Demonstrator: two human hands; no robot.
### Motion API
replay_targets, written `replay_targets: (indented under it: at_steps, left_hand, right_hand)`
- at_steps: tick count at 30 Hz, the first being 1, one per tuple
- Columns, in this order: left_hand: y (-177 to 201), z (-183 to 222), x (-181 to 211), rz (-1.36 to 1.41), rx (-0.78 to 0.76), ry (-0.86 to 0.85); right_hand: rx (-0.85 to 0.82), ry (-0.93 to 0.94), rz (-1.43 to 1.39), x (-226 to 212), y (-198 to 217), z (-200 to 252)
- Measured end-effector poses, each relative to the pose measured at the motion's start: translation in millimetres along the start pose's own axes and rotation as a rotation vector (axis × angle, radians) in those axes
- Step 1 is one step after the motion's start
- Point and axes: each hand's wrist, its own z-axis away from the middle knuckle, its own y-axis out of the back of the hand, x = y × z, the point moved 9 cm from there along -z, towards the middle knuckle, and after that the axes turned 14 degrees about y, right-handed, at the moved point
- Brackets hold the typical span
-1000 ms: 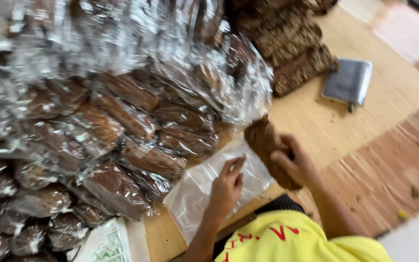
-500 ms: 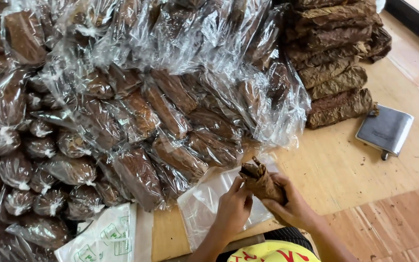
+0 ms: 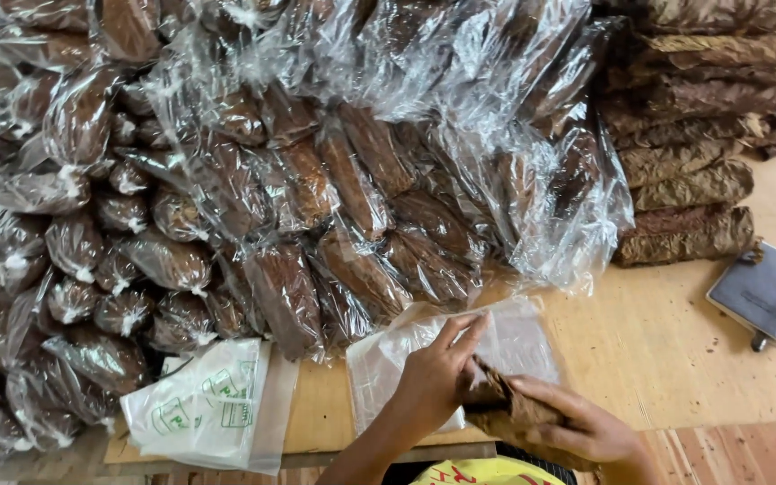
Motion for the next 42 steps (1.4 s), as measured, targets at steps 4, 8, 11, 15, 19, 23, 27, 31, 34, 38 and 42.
replay_targets:
  at_steps: [4, 8, 11, 15, 19, 23, 27, 31, 34, 38, 42]
  left_hand:
    - [14, 14, 15, 0.013, -0.010, -0.102]
    - [7, 18, 7, -0.132, 0.083, -0.154]
    - [0, 20, 12, -0.266, 0.094, -0.208]
    - [14, 13, 24, -0.287, -0.052, -0.037]
    - [46, -4, 18, -0.107, 0.097, -0.068]
    - [46, -15, 12, -0.123, 0.232, -0.137]
    - [46, -10, 23, -0.084, 0.261, -0.112]
    - [39, 9, 29, -0.104, 0.259, -0.078]
    - [42, 11, 16, -0.093, 0.316, -0.063]
    - [56, 13, 6, -0.174, 0.418, -0.016]
    - [62, 18, 9, -0.108, 0.390, -0.010]
  right_hand:
    - [-0.143, -0.146, 0.023, -13, -7, -10]
    - [-0.061, -0.339, 0.140, -9, 6, -14]
    - [0.145, -0.639, 0.167, 13, 23, 11]
    - [0.403, -0.371, 0.236, 9, 45, 22]
    - [0.775, -0.127, 0.279, -26, 73, 32]
    - [0.731, 0.195, -0.056, -63, 51, -22]
    - [0.968, 0.326, -0.462, -75, 34, -60]
    - [1.286, 0.188, -0.163, -43, 45, -57]
    - [1.031, 0.362, 0.278, -76, 53, -76]
    - [0.805, 0.303, 0.605, -92, 35, -74]
    - [0.463, 0.301, 0.655, -62, 27, -52]
